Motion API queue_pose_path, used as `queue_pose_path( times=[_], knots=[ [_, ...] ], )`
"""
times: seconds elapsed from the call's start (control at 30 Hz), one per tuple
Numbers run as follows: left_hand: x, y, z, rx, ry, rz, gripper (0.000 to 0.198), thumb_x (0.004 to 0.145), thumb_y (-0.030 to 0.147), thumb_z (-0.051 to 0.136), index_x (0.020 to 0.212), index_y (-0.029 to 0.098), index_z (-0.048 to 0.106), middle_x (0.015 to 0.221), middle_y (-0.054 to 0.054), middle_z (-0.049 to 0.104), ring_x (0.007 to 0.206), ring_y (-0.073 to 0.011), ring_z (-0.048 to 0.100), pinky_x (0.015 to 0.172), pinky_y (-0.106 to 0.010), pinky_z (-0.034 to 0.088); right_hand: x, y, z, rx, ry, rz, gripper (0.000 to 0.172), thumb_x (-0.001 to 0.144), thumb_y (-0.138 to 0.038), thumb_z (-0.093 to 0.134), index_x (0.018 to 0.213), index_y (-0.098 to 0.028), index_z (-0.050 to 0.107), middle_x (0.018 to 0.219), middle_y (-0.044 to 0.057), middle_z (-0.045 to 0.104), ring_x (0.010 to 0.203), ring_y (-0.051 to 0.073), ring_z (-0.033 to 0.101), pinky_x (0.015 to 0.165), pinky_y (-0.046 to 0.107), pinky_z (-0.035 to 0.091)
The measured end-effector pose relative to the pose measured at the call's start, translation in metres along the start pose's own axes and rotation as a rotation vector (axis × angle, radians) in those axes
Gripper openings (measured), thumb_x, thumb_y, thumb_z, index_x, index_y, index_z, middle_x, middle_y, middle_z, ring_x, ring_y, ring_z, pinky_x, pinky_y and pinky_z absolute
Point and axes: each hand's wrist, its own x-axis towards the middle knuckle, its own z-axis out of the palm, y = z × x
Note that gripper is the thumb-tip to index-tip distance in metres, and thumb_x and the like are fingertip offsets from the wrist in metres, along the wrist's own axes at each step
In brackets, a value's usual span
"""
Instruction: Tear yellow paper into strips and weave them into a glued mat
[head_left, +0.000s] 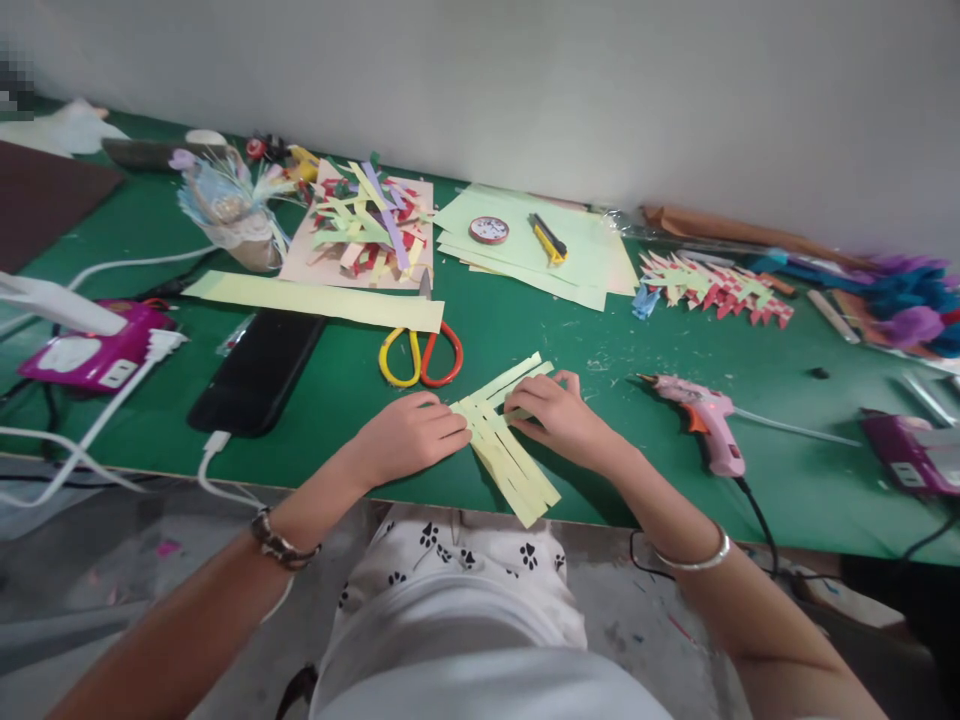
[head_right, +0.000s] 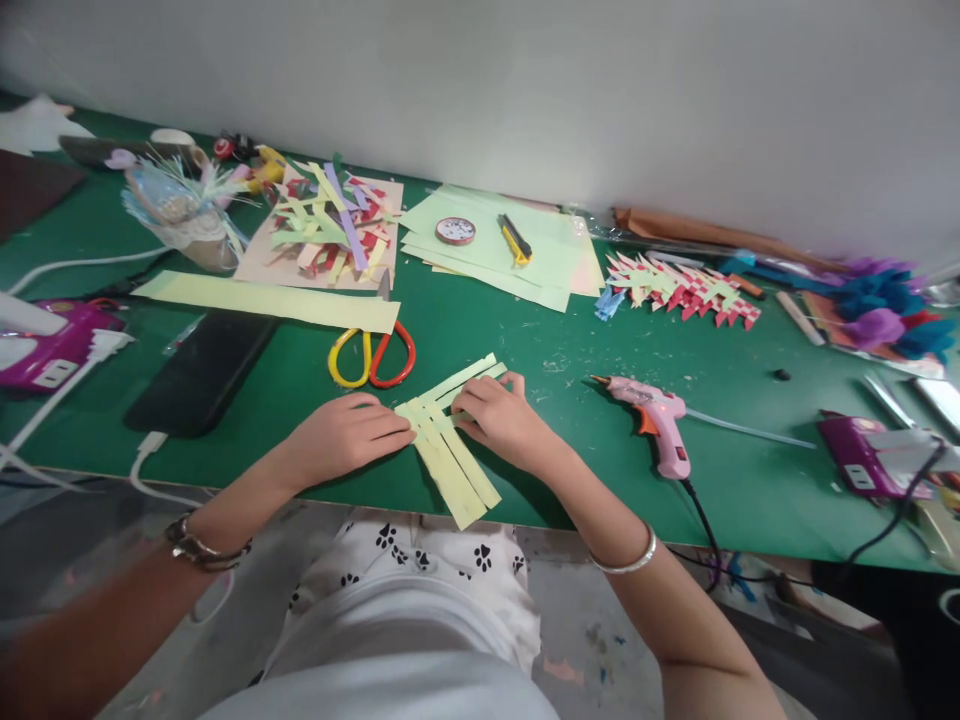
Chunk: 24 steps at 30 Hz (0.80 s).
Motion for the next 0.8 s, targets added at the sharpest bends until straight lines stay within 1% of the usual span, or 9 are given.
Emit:
queue_pose_path(
  times=[0.1,0.17,0.3,0.4,0.47,0.53,0.63,0.7,0.8],
  knots=[
    [0.003,-0.001,-0.002,-0.011,-0.028,0.044,0.033,0.09,0.013,0.033,0.081,0.023,0.063,0.084,-0.002,0.069,0.073,-0.0117,0.06,0.068,-0.026,0.042,0.001,0.0,-0.001,0.031,-0.018,0.006,0.01,0.087,-0.019,0.044,0.082,-0.02,0.052,0.09,0.004,0.059,0.087,0.018,0.053,0.081,0.036,0.024],
    [0.003,-0.002,-0.001,-0.048,-0.011,0.046,0.031,0.09,0.014,0.034,0.081,0.024,0.063,0.083,-0.002,0.069,0.072,-0.0115,0.06,0.067,-0.026,0.042,0.001,-0.001,-0.001,0.046,-0.039,0.012,0.009,0.086,-0.019,0.043,0.08,-0.019,0.05,0.089,0.005,0.058,0.085,0.017,0.052,0.082,0.035,0.024],
    [0.001,-0.003,0.005,-0.062,0.059,0.033,0.028,0.09,0.014,0.036,0.083,0.023,0.063,0.085,-0.001,0.069,0.073,-0.0117,0.06,0.068,-0.026,0.043,0.005,-0.005,-0.004,0.098,-0.107,0.075,0.012,0.088,-0.021,0.04,0.082,-0.018,0.05,0.078,0.002,0.061,0.067,0.014,0.051,0.078,0.034,0.025],
    [-0.004,-0.001,0.009,-0.028,0.113,-0.002,0.025,0.09,0.015,0.038,0.085,0.02,0.062,0.087,-0.002,0.069,0.077,-0.0137,0.061,0.072,-0.029,0.043,0.008,-0.009,-0.008,0.114,-0.18,0.131,0.013,0.087,-0.029,0.047,0.083,-0.017,0.052,0.068,0.0,0.061,0.055,0.011,0.047,0.078,0.034,0.026],
    [-0.008,0.003,0.009,-0.057,0.142,-0.11,0.023,0.09,0.019,0.039,0.087,0.019,0.062,0.089,-0.003,0.068,0.083,-0.0151,0.06,0.077,-0.031,0.042,0.01,-0.01,-0.01,0.13,-0.209,0.147,0.013,0.085,-0.029,0.051,0.08,-0.017,0.054,0.064,-0.002,0.061,0.053,0.01,0.046,0.078,0.035,0.026],
    [-0.013,0.011,0.008,-0.113,0.171,-0.329,0.02,0.089,0.028,0.044,0.085,0.019,0.062,0.09,-0.004,0.067,0.084,-0.0169,0.059,0.077,-0.032,0.042,0.012,-0.011,-0.012,0.191,-0.215,0.164,0.014,0.085,-0.028,0.051,0.076,-0.018,0.055,0.062,-0.003,0.061,0.053,0.009,0.045,0.08,0.035,0.025],
    [-0.015,0.025,0.004,-0.252,0.172,-0.681,0.025,0.084,0.039,0.05,0.076,0.02,0.062,0.081,-0.003,0.065,0.077,-0.0181,0.058,0.068,-0.031,0.042,0.014,-0.012,-0.012,0.361,-0.208,0.235,0.019,0.086,-0.027,0.049,0.07,-0.018,0.054,0.058,-0.005,0.059,0.051,0.007,0.045,0.08,0.034,0.027],
    [-0.013,0.033,0.003,-0.343,0.152,-0.802,0.026,0.083,0.041,0.05,0.073,0.02,0.062,0.078,-0.002,0.065,0.076,-0.0181,0.058,0.066,-0.03,0.041,0.014,-0.012,-0.011,0.48,-0.188,0.282,0.019,0.085,-0.025,0.049,0.069,-0.017,0.053,0.055,-0.005,0.057,0.05,0.007,0.046,0.075,0.03,0.03],
    [-0.006,0.039,0.004,-0.412,0.185,-0.901,0.027,0.08,0.043,0.053,0.074,0.02,0.063,0.077,-0.002,0.065,0.073,-0.0171,0.058,0.062,-0.027,0.04,0.014,-0.012,-0.01,0.585,-0.133,0.299,0.018,0.084,-0.026,0.048,0.069,-0.017,0.054,0.055,-0.004,0.056,0.052,0.008,0.048,0.064,0.026,0.031]
  ],
)
